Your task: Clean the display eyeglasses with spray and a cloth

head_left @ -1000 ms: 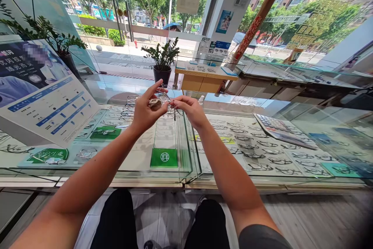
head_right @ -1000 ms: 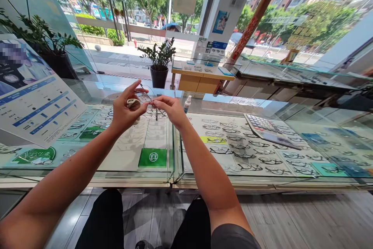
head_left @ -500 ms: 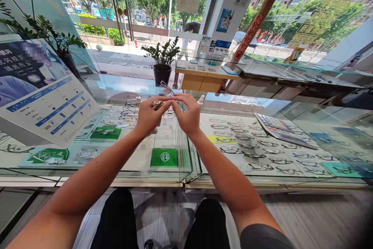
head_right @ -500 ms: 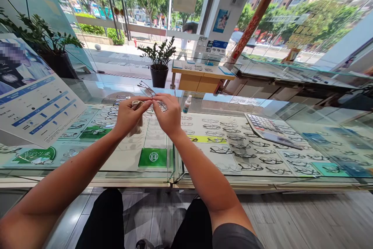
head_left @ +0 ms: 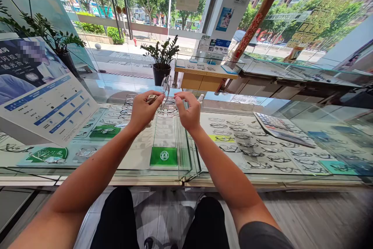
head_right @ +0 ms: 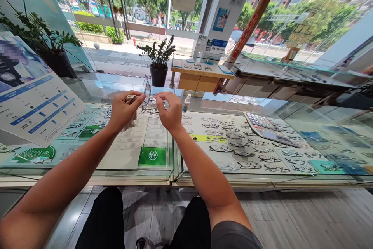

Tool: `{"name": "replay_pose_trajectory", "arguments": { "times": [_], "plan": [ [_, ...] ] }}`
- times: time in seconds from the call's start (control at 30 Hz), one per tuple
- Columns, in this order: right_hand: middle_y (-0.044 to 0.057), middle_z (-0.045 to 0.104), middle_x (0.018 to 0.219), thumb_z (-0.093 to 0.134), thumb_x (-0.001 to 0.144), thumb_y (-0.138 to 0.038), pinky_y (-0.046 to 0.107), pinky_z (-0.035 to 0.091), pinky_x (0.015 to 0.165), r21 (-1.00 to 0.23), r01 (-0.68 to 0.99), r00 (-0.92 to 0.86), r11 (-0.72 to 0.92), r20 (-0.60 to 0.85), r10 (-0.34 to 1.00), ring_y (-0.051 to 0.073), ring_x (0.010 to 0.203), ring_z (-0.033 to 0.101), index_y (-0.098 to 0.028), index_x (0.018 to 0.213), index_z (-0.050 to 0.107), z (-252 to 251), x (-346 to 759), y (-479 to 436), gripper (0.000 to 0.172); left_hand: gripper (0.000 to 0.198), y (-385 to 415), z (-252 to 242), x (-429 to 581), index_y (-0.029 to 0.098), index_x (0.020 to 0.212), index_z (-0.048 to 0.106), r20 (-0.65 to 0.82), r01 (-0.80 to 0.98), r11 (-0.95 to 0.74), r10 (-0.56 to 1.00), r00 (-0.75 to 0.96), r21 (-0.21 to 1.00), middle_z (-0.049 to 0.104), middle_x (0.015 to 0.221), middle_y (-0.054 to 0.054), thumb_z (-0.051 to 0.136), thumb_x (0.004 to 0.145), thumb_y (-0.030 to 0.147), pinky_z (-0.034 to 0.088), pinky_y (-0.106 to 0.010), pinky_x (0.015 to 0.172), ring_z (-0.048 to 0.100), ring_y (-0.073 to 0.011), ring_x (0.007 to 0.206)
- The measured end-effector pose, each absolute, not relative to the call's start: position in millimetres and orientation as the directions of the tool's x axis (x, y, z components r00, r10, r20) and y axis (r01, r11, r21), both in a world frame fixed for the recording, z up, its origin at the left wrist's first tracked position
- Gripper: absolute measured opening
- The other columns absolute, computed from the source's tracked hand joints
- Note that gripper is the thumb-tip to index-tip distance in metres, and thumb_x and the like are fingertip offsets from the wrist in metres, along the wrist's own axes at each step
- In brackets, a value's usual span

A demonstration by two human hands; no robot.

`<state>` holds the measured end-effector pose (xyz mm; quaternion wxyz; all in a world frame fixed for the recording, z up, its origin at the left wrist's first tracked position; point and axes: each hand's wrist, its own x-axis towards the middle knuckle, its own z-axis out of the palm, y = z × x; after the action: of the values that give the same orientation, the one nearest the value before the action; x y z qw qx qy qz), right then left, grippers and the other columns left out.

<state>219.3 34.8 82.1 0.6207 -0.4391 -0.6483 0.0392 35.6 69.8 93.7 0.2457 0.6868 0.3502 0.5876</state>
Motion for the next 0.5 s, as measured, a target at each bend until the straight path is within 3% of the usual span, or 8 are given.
{"name": "replay_pose_trajectory", "arguments": {
  "times": [0.2, 0.33, 0.5],
  "plan": [
    [0.006, 0.082, 0.099, 0.056, 0.100, -0.041, 0.039, 0.054, 0.089, -0.757, 0.452, 0.411, 0.471, 0.646, 0.643, 0.024, 0.097, 0.072, -0.025, 0.088, 0.074, 75.9, 240.7, 58.1, 0.027, 0.022, 76.6, 94.8, 26.2, 0.022, 0.094, 0.085, 0.605, 0.492, -0.704, 0.703, 0.374, 0.513, 0.085, 0.094, -0.008, 0.069, 0.099, 0.036, 0.055, -0.034, 0.077, 0.075, -0.0243, 0.084],
    [0.006, 0.081, 0.097, 0.055, 0.100, -0.045, 0.036, 0.053, 0.083, -0.807, 0.410, 0.478, 0.425, 0.587, 0.654, 0.022, 0.091, 0.070, -0.025, 0.085, 0.072, 74.2, 249.4, 65.1, 0.030, 0.022, 76.9, 88.9, 29.6, 0.024, 0.097, 0.087, 0.379, 0.647, -0.691, 0.721, 0.581, 0.323, 0.087, 0.102, -0.007, 0.065, 0.096, 0.023, 0.054, -0.036, 0.079, 0.078, -0.0280, 0.093],
    [0.004, 0.078, 0.089, 0.056, 0.097, -0.042, 0.036, 0.052, 0.084, -0.806, 0.422, 0.434, 0.416, 0.582, 0.688, 0.021, 0.085, 0.069, -0.024, 0.083, 0.072, 72.0, 249.0, 66.6, 0.027, 0.024, 73.8, 79.8, 40.0, 0.025, 0.104, 0.090, 0.142, 0.744, -0.641, 0.768, 0.625, 0.188, 0.088, 0.109, -0.008, 0.066, 0.098, 0.025, 0.054, -0.037, 0.079, 0.080, -0.0314, 0.102]
  ]
}}
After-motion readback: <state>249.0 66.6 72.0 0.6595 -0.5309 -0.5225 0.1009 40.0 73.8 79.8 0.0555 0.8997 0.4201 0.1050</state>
